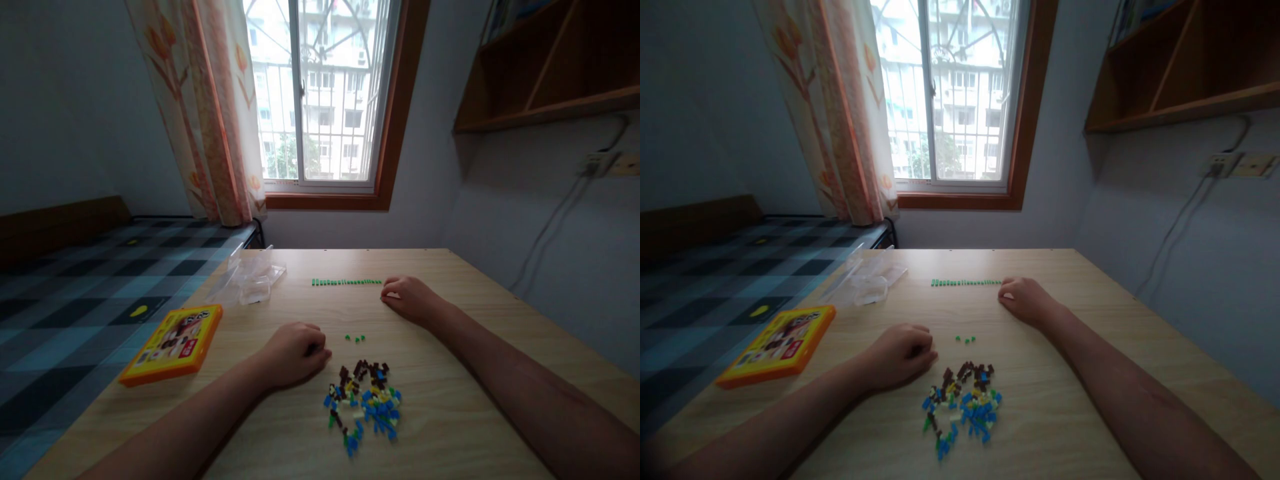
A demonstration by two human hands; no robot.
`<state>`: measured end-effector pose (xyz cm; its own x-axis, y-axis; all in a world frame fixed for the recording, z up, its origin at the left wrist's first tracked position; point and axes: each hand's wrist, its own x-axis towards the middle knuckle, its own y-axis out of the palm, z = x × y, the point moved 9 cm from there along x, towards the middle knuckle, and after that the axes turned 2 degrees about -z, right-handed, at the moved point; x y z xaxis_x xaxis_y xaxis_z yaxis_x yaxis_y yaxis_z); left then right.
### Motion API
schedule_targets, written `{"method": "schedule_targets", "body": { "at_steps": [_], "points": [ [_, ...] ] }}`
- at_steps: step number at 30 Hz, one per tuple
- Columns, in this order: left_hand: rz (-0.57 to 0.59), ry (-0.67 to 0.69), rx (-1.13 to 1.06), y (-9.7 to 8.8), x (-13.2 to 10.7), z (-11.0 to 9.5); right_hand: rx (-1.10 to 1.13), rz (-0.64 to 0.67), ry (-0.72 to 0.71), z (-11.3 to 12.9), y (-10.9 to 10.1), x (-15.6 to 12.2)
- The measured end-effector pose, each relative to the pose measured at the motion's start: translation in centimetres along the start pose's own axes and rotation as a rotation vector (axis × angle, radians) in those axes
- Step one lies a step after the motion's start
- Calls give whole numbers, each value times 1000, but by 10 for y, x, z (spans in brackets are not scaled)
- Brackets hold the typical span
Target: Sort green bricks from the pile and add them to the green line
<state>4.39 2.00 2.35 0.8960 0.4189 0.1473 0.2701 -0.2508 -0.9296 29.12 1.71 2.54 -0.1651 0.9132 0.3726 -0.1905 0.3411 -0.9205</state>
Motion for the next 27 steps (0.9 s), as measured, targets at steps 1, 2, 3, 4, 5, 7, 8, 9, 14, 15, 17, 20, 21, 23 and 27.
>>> {"method": "schedule_targets", "body": {
  "at_steps": [1, 2, 3, 4, 5, 7, 8, 9, 14, 15, 17, 20, 21, 23, 27],
  "points": [
    [2, -1, 0, 0, 0, 0, -18, 7, 41, -11, 0, -1],
    [2, -2, -1, 0, 0, 0, -35, 9, 92, -22, 1, -3],
    [2, -3, -3, 0, 0, 0, -50, 2, 149, -34, 2, -4],
    [3, -3, -5, 0, 0, 0, -61, -11, 206, -45, 2, -5],
    [3, -3, -6, 1, 0, 0, -67, -28, 256, -54, 3, -7],
    [2, -2, -9, 1, 0, 0, -72, -62, 325, -67, 5, -8],
    [1, -2, -9, 1, 0, 0, -71, -73, 344, -71, 6, -7],
    [0, -3, -9, 1, 0, 0, -68, -81, 357, -73, 8, -7],
    [-1, -16, 5, -1, 1, -2, -36, -103, 401, -72, 15, -1],
    [-2, -22, 10, -1, 1, -2, -28, -106, 406, -71, 16, 0],
    [-4, -36, 18, -1, 2, -2, -15, -111, 421, -72, 17, 2],
    [-11, -56, 31, 0, 3, -1, 1, -119, 455, -75, 18, 3],
    [-12, -61, 37, 1, 4, 0, 7, -120, 467, -77, 18, 4],
    [-18, -65, 47, 2, 4, 0, 21, -119, 480, -79, 19, 6],
    [-35, -59, 46, 1, 4, 1, 47, -114, 486, -79, 20, 13]
  ]
}}
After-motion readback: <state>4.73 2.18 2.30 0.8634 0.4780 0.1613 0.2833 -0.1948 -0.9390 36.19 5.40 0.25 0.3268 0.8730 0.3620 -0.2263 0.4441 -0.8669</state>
